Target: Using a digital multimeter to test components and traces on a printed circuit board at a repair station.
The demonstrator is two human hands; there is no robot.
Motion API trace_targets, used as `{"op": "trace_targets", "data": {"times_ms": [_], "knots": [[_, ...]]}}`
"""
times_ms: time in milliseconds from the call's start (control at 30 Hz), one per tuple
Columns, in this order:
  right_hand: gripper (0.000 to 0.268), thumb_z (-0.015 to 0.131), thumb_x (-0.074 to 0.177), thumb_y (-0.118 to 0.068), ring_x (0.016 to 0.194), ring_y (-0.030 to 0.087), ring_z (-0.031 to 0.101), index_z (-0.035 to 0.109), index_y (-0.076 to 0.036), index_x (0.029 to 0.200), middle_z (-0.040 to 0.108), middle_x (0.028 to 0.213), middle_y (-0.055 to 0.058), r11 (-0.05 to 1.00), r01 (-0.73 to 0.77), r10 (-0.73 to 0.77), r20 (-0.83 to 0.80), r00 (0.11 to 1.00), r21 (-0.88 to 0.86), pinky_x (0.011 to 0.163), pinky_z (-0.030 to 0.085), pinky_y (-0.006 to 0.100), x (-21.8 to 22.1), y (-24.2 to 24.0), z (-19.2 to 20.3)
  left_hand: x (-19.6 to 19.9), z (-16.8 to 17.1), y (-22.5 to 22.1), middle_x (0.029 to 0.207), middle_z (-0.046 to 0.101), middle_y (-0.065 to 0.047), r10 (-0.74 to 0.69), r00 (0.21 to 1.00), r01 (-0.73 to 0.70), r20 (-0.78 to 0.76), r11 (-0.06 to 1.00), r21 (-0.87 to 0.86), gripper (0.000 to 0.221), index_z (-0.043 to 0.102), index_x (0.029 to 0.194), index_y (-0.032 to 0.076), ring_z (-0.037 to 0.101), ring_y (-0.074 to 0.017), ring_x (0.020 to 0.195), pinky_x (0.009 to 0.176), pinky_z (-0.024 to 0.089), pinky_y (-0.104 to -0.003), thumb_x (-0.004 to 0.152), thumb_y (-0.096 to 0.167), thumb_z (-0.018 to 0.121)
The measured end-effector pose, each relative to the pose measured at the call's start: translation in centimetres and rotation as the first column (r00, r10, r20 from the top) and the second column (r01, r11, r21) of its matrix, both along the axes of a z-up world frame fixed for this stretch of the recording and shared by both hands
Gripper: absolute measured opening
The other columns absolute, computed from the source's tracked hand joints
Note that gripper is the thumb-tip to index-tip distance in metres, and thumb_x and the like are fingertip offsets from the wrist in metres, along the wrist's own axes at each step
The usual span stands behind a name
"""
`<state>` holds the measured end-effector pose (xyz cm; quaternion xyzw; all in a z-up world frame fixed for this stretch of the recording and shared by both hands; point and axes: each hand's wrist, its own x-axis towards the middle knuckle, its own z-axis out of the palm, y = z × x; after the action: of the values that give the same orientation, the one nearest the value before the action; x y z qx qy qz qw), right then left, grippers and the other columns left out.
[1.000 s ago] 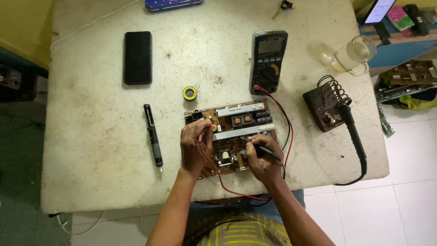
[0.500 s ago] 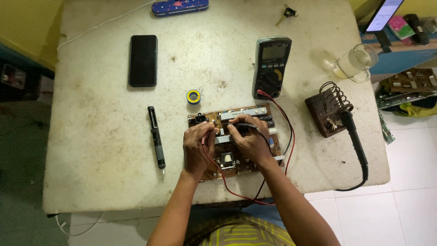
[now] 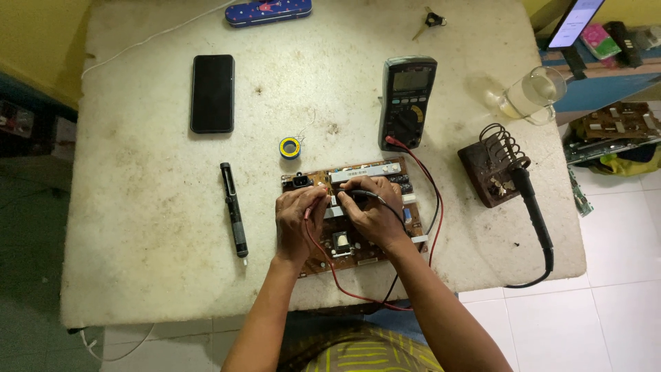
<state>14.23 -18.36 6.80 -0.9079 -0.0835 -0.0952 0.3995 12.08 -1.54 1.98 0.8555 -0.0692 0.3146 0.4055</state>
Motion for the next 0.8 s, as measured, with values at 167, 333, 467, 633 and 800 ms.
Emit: {"op": "trace_targets", "data": {"times_ms": [167, 333, 467, 633, 800], "knots": [[0.015, 0.081, 0.085, -0.031, 0.099, 0.022, 0.071, 0.07, -0.03, 0.096, 0.072, 0.081, -0.002, 1.0, -0.003, 0.003, 0.005, 1.0, 0.002, 0.095, 0.048, 0.038, -0.1, 0.1, 0.3, 0.1, -0.7, 0.1, 0.098, 0.081, 0.005, 0.007, 1.0, -0.007, -0.007, 1.0, 0.01, 0.011, 0.074, 0.098, 0.022, 0.074, -0.0149, 0.097, 0.098, 0.048, -0.033, 0.091, 0.024, 0.083], [0.014, 0.081, 0.086, -0.032, 0.099, 0.02, 0.071, 0.07, -0.03, 0.094, 0.072, 0.077, -0.004, 1.0, -0.016, 0.016, 0.02, 1.0, -0.01, 0.096, 0.045, 0.035, 0.0, 0.1, 0.3, 0.0, -1.1, 0.2, 0.098, 0.081, 0.005, 0.0, 1.0, 0.0, -0.02, 1.0, 0.014, 0.009, 0.073, 0.099, 0.022, 0.073, -0.015, 0.096, 0.098, 0.047, -0.033, 0.093, 0.026, 0.08], [0.014, 0.081, 0.083, -0.03, 0.094, 0.021, 0.071, 0.07, -0.032, 0.092, 0.071, 0.074, -0.005, 0.999, -0.047, 0.046, 0.058, 0.997, 0.014, 0.093, 0.044, 0.036, 0.5, 0.0, -0.2, 0.2, -1.5, 0.3, 0.096, 0.08, 0.006, -0.006, 1.0, 0.007, -0.024, 1.0, 0.005, 0.009, 0.072, 0.097, 0.023, 0.073, -0.015, 0.093, 0.098, 0.046, -0.032, 0.093, 0.025, 0.08], [0.015, 0.082, 0.082, -0.027, 0.092, 0.02, 0.071, 0.071, -0.032, 0.092, 0.07, 0.072, -0.005, 0.997, -0.065, 0.062, 0.098, 0.993, 0.034, 0.092, 0.045, 0.036, 0.4, -0.2, -0.2, 0.2, -1.5, 0.2, 0.096, 0.08, 0.005, 0.004, 0.999, -0.003, -0.042, 1.0, 0.015, 0.009, 0.072, 0.097, 0.022, 0.073, -0.0155, 0.093, 0.098, 0.047, -0.032, 0.093, 0.025, 0.079], [0.015, 0.081, 0.082, -0.025, 0.09, 0.021, 0.071, 0.071, -0.03, 0.092, 0.07, 0.068, -0.003, 0.997, -0.059, 0.054, 0.121, 0.991, 0.041, 0.093, 0.046, 0.035, 0.2, -0.1, 0.6, 0.1, -0.8, 0.2, 0.095, 0.08, 0.003, -0.003, 0.998, 0.003, -0.057, 1.0, 0.002, 0.009, 0.071, 0.095, 0.02, 0.073, -0.0181, 0.091, 0.097, 0.047, -0.033, 0.093, 0.024, 0.079]]}}
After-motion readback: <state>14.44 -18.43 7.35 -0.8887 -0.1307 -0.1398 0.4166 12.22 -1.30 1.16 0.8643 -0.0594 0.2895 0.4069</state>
